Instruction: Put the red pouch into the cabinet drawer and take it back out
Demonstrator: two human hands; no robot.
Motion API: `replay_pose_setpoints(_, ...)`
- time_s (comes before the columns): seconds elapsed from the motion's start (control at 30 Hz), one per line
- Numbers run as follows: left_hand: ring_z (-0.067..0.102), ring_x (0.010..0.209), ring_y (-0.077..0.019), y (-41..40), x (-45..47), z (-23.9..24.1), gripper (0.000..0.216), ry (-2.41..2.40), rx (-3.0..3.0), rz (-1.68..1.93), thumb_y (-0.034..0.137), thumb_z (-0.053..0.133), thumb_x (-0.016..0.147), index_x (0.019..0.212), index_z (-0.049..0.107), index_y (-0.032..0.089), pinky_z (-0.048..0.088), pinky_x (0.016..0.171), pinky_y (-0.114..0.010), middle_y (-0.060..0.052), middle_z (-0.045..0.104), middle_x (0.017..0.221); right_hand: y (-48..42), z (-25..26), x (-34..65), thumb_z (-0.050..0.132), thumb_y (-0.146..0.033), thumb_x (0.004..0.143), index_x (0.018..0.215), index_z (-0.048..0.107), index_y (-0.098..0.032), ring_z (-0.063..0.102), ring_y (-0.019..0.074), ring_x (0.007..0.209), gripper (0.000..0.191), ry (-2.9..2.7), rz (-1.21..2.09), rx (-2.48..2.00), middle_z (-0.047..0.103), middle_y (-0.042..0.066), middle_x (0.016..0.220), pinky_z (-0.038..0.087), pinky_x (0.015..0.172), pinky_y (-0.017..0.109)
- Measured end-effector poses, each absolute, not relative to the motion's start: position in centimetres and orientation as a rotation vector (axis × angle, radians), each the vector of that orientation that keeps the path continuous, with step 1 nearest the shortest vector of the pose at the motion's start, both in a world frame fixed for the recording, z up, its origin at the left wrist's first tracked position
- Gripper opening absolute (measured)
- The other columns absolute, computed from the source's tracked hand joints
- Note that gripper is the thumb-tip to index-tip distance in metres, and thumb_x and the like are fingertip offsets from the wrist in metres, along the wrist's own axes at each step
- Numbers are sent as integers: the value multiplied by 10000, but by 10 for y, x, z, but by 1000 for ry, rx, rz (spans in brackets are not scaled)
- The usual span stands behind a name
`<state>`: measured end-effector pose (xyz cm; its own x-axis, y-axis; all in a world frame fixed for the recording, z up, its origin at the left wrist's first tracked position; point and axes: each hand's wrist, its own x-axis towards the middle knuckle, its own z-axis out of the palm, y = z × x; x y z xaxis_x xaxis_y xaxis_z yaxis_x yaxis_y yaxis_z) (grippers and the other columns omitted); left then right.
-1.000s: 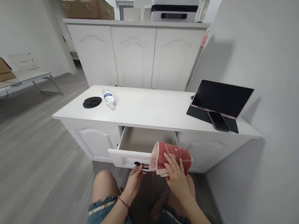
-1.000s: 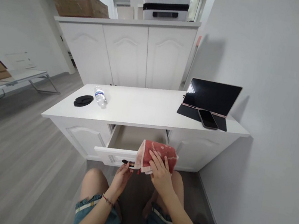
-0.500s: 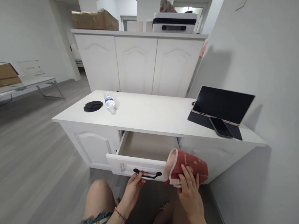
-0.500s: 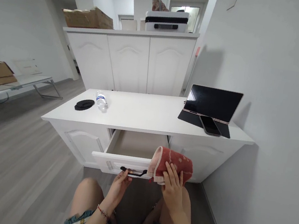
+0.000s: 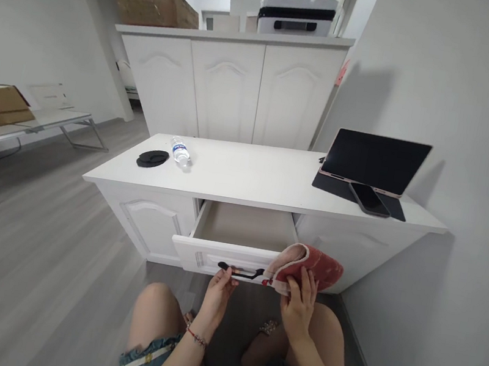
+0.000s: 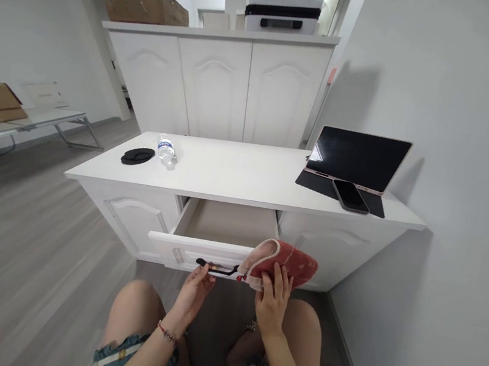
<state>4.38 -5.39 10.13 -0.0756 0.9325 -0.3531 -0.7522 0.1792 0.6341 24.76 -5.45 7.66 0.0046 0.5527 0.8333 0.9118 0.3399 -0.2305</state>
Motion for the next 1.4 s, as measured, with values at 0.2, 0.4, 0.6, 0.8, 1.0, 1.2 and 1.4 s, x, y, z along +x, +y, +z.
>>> replay_pose_setpoints(0.2,550,582,-79,-55,47,101,294,812,224,1431,320,846,603,729,634,160,455,672,-239,0,674,770,-61,66,235,477,-111,864,1117,550,-194,275,317,1386,276,-1691,-377,-1301,351,114,1493,346,1051,604)
replay_pose_setpoints(0.4,615,674,-125,-64,45,100,237,691,116,1371,332,775,696,814,650,169,481,687,-263,-36,699,815,-70,83,193,466,-131,856,1075,572,-193,312,286,1372,251,-1825,-285,-1252,416,120,1453,279,1097,579)
replay_pose_setpoints(0.6,655,787,-181,-84,34,92,228,674,27,1343,391,701,744,854,686,192,491,728,-309,-71,715,881,-70,100,146,476,-106,806,1028,625,-215,348,268,1349,289,-1900,-191,-1250,494,102,1401,202,1128,558)
replay_pose_setpoints(0.8,653,926,-234,-106,28,62,228,779,-12,1326,391,724,700,821,684,202,481,800,-336,-76,710,881,-65,112,104,516,-113,811,1060,640,-225,359,245,1341,300,-2015,-133,-1132,493,81,1418,244,1107,460)
replay_pose_setpoints(1.0,636,944,-239,-120,21,35,73,931,-91,1393,256,633,733,783,655,209,483,778,-350,-69,692,855,-56,106,69,447,-134,900,1045,627,-200,379,199,1329,240,-2178,-130,-954,494,38,1423,313,1077,410)
replay_pose_setpoints(1.2,638,803,-202,-127,1,39,88,1110,-54,1500,241,682,696,744,640,180,465,748,-327,-65,682,850,-51,76,63,465,-124,899,1011,632,-195,414,196,1310,213,-2304,-64,-926,494,32,1423,402,1015,382)
replay_pose_setpoints(1.4,610,684,-142,-130,-5,46,224,1160,24,1575,252,794,578,696,616,187,462,688,-271,-11,650,774,-54,61,85,465,-96,887,1119,614,-187,442,184,1295,290,-2430,-6,-962,478,49,1436,417,998,361)
